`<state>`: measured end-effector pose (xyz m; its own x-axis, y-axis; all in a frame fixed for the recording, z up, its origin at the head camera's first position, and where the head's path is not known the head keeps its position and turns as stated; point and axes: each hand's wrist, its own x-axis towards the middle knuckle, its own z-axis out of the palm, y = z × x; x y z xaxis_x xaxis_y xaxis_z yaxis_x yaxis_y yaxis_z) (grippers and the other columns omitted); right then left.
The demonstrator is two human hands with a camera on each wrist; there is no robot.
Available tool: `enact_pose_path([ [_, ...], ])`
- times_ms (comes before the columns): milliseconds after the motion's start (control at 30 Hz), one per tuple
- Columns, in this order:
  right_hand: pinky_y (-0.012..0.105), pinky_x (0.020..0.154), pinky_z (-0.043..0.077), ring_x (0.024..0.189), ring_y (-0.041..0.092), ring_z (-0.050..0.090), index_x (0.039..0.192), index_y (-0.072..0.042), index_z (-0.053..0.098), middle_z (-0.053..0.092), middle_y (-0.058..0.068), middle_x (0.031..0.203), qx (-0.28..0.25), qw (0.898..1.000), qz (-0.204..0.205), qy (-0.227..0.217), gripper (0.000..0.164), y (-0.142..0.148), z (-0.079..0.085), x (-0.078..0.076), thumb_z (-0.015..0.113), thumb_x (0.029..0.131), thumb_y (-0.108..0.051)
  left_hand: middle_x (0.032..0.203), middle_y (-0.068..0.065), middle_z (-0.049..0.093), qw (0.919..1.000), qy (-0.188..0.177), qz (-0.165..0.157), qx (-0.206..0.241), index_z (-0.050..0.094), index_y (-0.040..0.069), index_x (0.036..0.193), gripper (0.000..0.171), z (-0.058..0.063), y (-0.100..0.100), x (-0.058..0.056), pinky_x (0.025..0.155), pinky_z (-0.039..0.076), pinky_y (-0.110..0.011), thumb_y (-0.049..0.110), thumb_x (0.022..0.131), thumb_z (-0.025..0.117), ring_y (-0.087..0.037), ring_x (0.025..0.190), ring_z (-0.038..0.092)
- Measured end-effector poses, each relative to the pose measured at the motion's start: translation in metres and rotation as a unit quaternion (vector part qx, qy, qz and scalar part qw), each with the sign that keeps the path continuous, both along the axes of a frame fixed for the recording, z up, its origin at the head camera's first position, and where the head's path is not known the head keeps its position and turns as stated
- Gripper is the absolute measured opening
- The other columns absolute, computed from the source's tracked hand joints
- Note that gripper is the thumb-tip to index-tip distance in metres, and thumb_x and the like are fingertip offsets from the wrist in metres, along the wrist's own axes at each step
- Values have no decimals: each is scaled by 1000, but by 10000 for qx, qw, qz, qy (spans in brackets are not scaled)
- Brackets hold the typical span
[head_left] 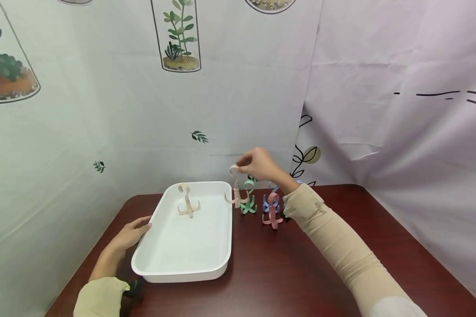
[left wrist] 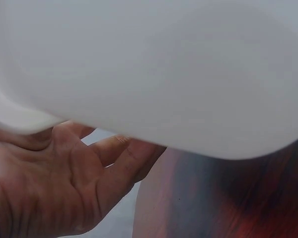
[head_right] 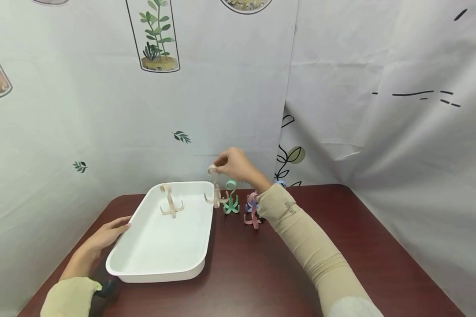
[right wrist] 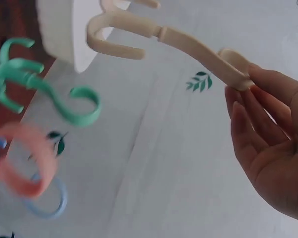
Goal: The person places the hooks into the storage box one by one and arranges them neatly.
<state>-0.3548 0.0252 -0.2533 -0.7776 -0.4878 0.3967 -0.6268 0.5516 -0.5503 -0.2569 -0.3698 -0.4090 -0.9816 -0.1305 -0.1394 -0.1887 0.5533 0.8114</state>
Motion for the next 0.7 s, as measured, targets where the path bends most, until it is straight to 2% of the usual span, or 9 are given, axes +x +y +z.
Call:
enact_pose_path([
  [100,27,74,55,84,18,71,102,0,76,76,10,95,-288,9995,-45,-138,22,-16,3,-4,80,84,-12,142,-36,41,10000,-16,-14,26,31,-3,151,61,0,2,-2,85,53,-50,33,104,48,-48,117,55],
  [233,24,74,55,85,19,72,102,1,76,75,12,95,-512,9985,8,-172,22,-37,-4,-11,80,85,-12,142,-36,42,10000,-16,-57,49,31,-3,151,60,-2,5,-5,86,52,-50,32,105,47,-47,117,55],
  [500,25,78,53,91,18,69,103,-4,76,75,7,98,-110,9996,-274,-27,18,-70,-40,-21,77,88,-14,141,-36,43,9995,-61,-196,223,29,-3,152,62,-2,5,-5,82,55,-47,33,104,48,-44,112,59],
  [700,22,76,52,91,16,67,104,-4,75,74,6,99,-38,9989,-364,-278,17,-90,-62,-25,76,89,-11,140,-36,44,9993,-134,-213,272,27,-2,153,64,-2,-3,-1,78,56,-43,34,105,48,-36,105,63],
])
